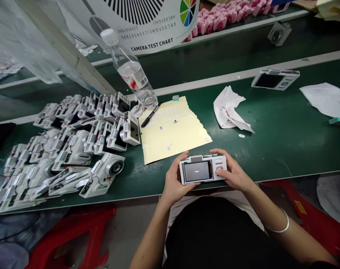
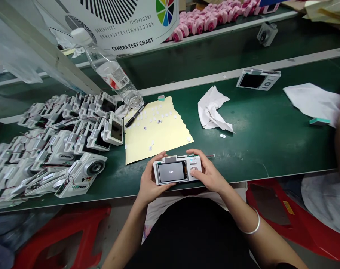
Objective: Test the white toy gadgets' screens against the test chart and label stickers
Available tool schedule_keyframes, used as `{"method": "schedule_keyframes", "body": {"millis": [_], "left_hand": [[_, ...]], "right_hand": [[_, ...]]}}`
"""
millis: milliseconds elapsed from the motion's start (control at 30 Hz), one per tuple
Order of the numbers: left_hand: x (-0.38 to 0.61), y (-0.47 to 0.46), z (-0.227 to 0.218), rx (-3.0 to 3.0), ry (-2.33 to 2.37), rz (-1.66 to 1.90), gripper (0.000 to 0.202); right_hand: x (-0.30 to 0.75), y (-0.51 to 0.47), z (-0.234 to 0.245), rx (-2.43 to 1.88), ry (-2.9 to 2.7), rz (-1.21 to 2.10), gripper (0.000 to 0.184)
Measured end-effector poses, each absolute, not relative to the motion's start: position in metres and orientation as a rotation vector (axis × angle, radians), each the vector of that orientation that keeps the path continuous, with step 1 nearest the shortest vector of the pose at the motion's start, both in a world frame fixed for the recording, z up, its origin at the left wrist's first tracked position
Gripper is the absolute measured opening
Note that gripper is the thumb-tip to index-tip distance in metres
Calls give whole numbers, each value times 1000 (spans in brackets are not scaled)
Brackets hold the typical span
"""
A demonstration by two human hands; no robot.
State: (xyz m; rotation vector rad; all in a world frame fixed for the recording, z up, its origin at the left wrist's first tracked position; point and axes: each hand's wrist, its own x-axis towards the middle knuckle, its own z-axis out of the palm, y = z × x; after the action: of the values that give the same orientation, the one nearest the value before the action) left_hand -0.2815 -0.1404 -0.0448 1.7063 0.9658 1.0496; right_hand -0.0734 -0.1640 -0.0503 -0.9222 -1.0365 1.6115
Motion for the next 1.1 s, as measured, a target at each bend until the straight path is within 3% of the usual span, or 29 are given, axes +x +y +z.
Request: {"method": "schedule_keyframes", "body": {"millis": [167,400,600,767,1100], "left_hand": [[-286,-139,-44,1630,937,1020,76],[-295,-140,-23,1417,627,1014,83],[-263,-160,-45,1014,635,1095,61],[-241,-176,-57,977,742,941,81],[-244,-172,-51,809,762,898,62]], "right_hand": [[-71,-163,-42,-763,-791,1889,48],[-84,-177,-36,-828,-765,1983,53],[-107,-183,-31,-906,-878,1703,50],[-115,-178,-32,-1114,-1132,1499,40],[-122,-184,-33,-1199,-1119,1420,38]]}}
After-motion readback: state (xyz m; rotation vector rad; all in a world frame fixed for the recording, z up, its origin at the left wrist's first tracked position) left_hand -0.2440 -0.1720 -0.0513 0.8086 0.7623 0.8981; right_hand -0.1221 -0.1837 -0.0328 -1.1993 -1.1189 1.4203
